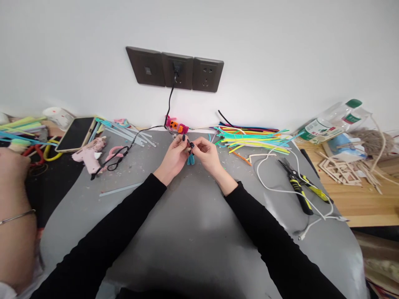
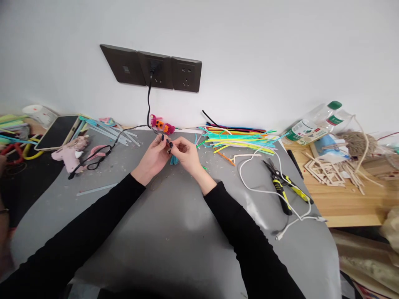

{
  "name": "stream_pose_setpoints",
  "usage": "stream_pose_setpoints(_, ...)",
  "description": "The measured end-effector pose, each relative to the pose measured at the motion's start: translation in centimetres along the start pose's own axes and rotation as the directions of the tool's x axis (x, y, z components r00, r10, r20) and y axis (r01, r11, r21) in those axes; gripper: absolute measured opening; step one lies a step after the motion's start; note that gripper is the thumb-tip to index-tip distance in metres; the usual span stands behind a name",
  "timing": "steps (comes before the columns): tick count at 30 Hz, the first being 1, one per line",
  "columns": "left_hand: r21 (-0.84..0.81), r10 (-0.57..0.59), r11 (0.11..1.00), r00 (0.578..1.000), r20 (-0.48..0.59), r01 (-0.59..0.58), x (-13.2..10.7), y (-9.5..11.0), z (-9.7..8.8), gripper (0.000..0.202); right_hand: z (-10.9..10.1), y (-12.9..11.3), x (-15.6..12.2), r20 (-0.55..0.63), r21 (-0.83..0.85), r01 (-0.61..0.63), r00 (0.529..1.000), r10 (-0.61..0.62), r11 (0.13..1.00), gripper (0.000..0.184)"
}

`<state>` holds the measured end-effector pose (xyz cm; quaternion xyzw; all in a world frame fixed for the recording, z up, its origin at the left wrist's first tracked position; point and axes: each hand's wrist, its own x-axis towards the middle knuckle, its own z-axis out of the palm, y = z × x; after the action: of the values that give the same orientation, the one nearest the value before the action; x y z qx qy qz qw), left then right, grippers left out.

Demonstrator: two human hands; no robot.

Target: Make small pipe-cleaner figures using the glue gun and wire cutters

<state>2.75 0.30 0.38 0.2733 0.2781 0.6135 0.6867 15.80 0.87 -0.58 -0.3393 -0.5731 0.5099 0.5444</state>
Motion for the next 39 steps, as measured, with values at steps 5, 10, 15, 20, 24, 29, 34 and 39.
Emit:
stream_pose_setpoints(5, -0.066, -0.036, 0.997, 0.999, 0.000, 0.036, 0.11, 0.04, -0.41, 0.022, 0.16, 0.33, 0.08, 0.008, 0.015, 0.039, 0.999, -0.040, 0.999, 0.040)
stream_pose_setpoints(10, -0.040, -0.028, 0.999, 0.999, 0.015, 0.029, 0.11, 0.29, -0.63, 0.020, 0.24, 0.34, 0.11, 0.021, 0.009, 0.025, 0.999, -0.025, 1.000, 0.037)
stream_pose_setpoints(15, 0.004, 0.036, 0.999, 0.999, 0.016, -0.036, 0.17, 0.36, -0.60, 0.021, 0.62, 0.11, -0.15, 0.041, 0.013, 0.049, 0.998, -0.049, 0.999, 0.034)
stream_pose_setpoints(20, 0.023, 0.097, 0.995, 0.995, -0.016, -0.097, 0.21, 0.46, -0.43, 0.023, 0.89, 0.19, -0.37, 0.069, -0.034, 0.076, 0.995, -0.074, 0.997, 0.035)
stream_pose_setpoints(24, 0.084, 0.127, 0.988, 0.992, -0.002, -0.127, 0.02, 0.64, -0.09, 0.028, 0.79, 0.25, -0.37, 0.078, -0.034, 0.106, 0.992, -0.103, 0.994, 0.032)
stream_pose_setpoints(29, 0.101, 0.159, 0.982, 0.987, 0.015, -0.159, -0.20, 0.58, 0.16, 0.032, 0.72, 0.07, -0.43, 0.064, -0.090, 0.114, 0.992, -0.109, 0.989, 0.029)
stream_pose_setpoints(34, 0.137, 0.165, 0.977, 0.986, -0.010, -0.162, -0.39, 0.47, 0.21, 0.034, 0.79, -0.25, -0.56, 0.042, -0.119, 0.122, 0.992, -0.117, 0.985, 0.020)
stream_pose_setpoints(39, 0.092, 0.126, 0.988, 0.992, 0.019, -0.127, -0.42, 0.39, 0.14, 0.034, 0.84, -0.43, -0.54, 0.020, -0.118, 0.140, 0.990, -0.139, 0.983, 0.013)
